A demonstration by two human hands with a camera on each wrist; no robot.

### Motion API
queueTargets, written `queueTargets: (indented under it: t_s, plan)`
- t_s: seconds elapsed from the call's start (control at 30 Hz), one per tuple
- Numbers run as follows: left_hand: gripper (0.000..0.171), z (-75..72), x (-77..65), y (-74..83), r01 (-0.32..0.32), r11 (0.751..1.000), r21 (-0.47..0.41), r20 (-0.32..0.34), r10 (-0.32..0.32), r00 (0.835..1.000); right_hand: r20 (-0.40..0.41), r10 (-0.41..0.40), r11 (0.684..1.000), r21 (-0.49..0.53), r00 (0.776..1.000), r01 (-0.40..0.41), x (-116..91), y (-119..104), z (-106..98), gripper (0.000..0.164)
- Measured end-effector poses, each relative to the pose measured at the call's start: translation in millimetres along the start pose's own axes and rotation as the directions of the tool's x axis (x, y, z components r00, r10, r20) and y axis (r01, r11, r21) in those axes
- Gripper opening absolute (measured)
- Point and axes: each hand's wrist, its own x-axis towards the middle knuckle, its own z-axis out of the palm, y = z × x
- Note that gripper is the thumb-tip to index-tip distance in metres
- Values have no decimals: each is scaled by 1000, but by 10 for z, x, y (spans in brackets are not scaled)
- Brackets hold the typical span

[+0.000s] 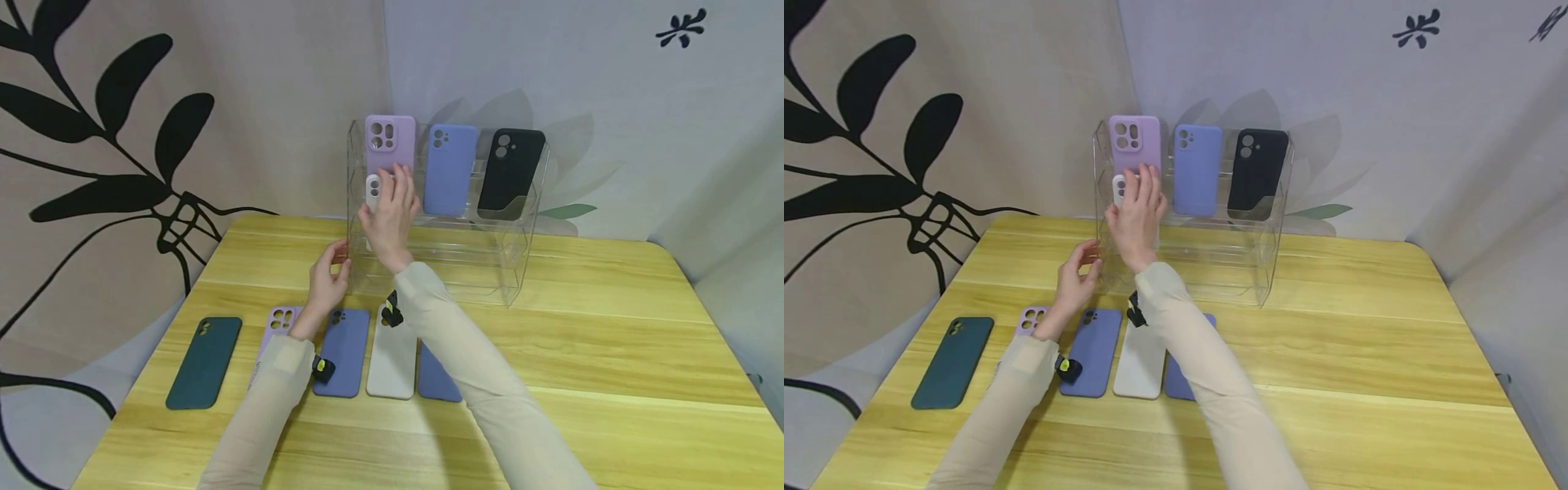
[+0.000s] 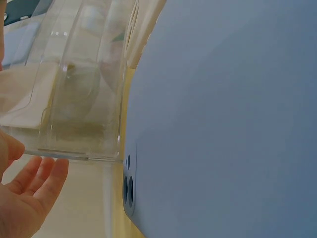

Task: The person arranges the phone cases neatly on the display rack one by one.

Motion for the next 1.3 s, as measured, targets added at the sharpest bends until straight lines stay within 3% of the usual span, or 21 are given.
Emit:
queueTargets:
  t_s: [0.4, 0.67, 1.03, 1.3]
  plan:
    - [32, -6, 4, 31, 5, 1000, 3, -7, -5, 1000, 53, -22, 999, -40, 998, 24, 0, -12, -23, 61]
    - [33, -22, 7, 7, -16, 1000, 3, 11, 16, 1000, 18, -103, 991, 83, 994, 101, 2, 78, -146, 64]
    - [33, -5, -2, 34, 16, 1000, -5, 8, -15, 1000, -44, -127, 963, 234, 991, 134, 12, 275, -515, 64]
    - [34, -6, -11, 54, 37, 999, 3, 15, -37, 999, -57, -117, 954, 270, 991, 128, -35, 448, -744, 63]
